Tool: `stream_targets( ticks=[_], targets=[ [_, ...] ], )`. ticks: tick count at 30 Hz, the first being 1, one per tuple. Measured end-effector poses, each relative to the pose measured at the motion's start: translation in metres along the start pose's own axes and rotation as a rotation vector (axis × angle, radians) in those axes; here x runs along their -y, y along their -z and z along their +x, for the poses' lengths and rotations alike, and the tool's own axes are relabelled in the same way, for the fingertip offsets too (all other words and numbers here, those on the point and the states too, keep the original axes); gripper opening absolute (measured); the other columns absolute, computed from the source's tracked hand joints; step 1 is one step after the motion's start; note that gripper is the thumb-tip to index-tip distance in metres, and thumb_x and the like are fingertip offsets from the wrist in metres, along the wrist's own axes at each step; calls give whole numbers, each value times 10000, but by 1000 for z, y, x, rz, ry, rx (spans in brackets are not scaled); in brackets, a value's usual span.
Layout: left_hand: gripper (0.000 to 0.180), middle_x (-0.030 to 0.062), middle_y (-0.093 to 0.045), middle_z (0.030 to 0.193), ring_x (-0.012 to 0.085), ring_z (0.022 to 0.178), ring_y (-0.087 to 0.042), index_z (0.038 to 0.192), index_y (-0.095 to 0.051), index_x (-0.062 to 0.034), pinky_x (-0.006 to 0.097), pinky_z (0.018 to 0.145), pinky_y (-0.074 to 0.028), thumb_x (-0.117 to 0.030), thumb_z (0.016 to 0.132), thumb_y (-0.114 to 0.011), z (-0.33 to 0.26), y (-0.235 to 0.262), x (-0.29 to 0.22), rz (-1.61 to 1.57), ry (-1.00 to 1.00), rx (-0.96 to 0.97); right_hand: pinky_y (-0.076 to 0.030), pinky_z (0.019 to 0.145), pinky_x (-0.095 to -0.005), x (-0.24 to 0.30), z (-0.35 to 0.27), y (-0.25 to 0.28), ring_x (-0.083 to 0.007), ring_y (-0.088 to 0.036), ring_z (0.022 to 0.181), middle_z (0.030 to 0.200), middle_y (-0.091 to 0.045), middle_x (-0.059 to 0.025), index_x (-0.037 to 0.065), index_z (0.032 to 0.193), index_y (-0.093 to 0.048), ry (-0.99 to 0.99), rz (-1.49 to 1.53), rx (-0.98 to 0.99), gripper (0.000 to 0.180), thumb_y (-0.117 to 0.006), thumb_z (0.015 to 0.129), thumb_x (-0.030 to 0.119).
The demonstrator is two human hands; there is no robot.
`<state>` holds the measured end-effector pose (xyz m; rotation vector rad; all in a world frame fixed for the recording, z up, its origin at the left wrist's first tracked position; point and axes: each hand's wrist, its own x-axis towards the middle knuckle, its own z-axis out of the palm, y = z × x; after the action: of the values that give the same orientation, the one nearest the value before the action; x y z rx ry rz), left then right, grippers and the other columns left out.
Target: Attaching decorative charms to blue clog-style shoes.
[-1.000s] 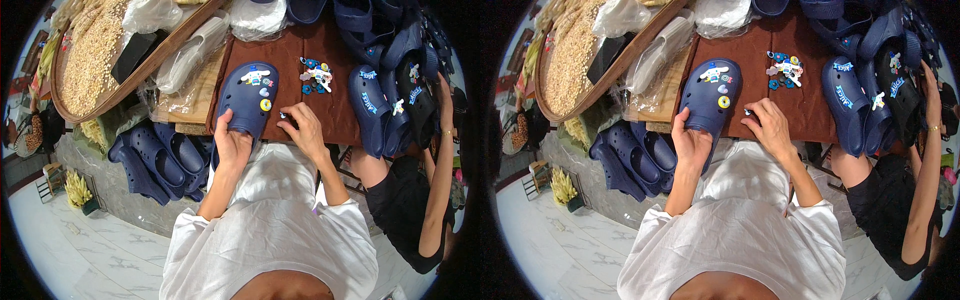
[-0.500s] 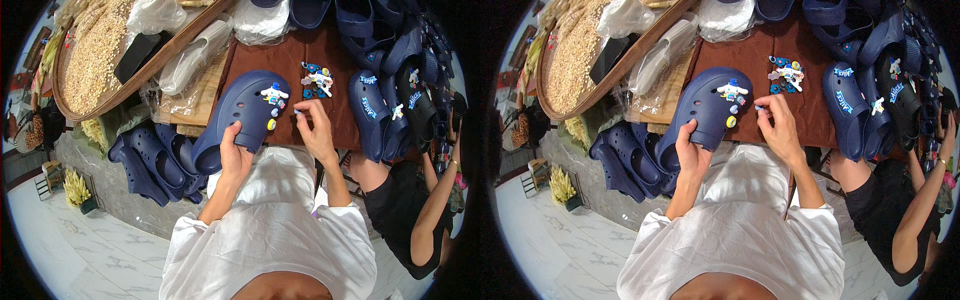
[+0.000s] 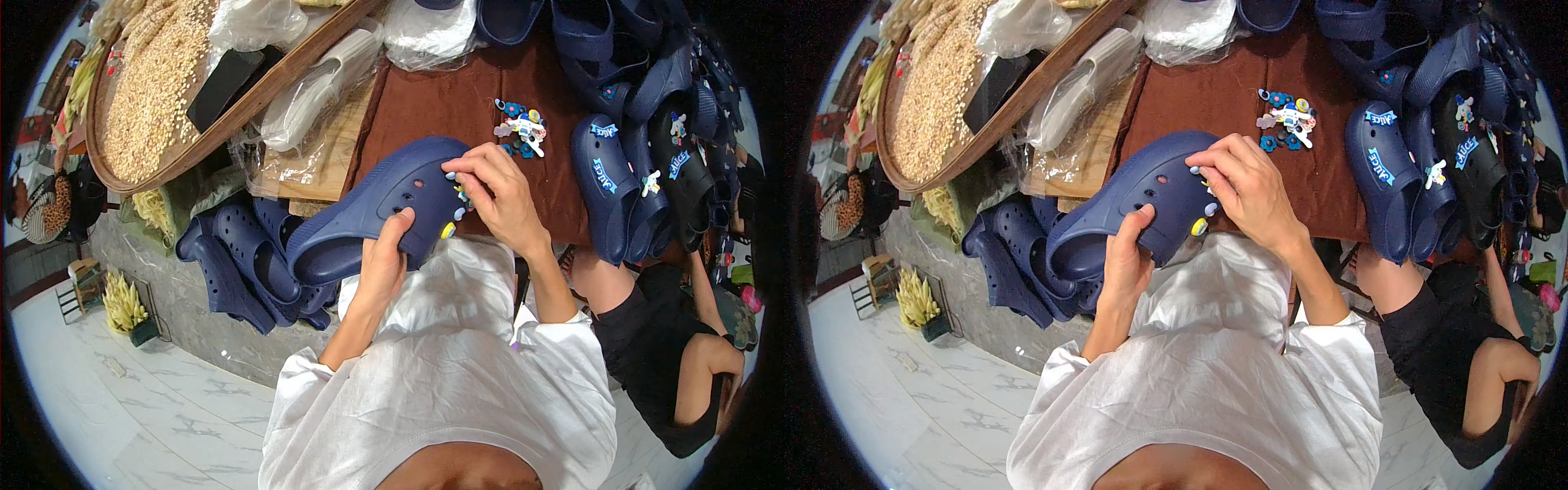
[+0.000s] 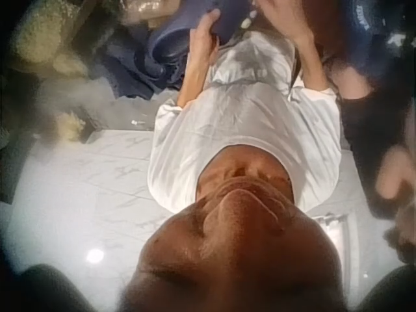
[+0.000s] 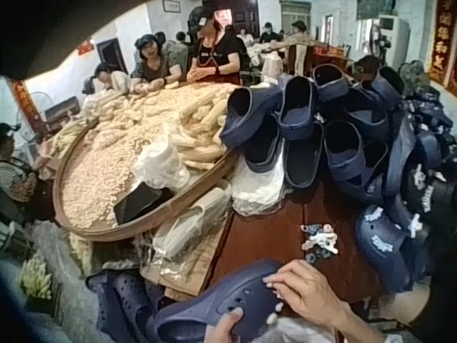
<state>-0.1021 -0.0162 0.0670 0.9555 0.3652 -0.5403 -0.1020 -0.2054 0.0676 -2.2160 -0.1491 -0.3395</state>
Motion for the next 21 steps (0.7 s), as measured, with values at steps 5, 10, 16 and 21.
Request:
stream_targets(
  ticks=[5,10,16,21],
  targets=[
    [416,131,-598,1214,229,1089,-603,1253,-530,35,366,957,-489,-110,868,-593,3,1,-16,69,65,31,-476,734,-343,-6,4,13,-231,-602,836,885,-597,-90,34,995,-678,-157,185,136,127,-622,888,72],
    [426,129,-595,1215,228,1092,-596,1260,-526,39,361,965,-479,-108,866,-596,1,1,-15,109,41,87,-452,691,-251,-14,8,18,-114,-569,803,887,-608,-50,0,991,-694,-155,248,247,126,-629,885,24],
    [447,122,-586,1221,217,1113,-577,1281,-514,40,353,978,-464,-116,872,-606,-9,0,-9,283,-51,59,-501,719,-293,-18,1,16,-178,-635,826,890,-639,-64,17,967,-690,-126,288,154,120,-643,856,14],
    [403,123,-614,1181,227,1079,-609,1243,-545,33,361,949,-492,-140,885,-614,-6,-3,-12,113,21,37,-505,714,-324,-6,-7,10,-211,-637,817,905,-633,-85,28,963,-680,-67,173,57,120,-640,850,12]
  ],
)
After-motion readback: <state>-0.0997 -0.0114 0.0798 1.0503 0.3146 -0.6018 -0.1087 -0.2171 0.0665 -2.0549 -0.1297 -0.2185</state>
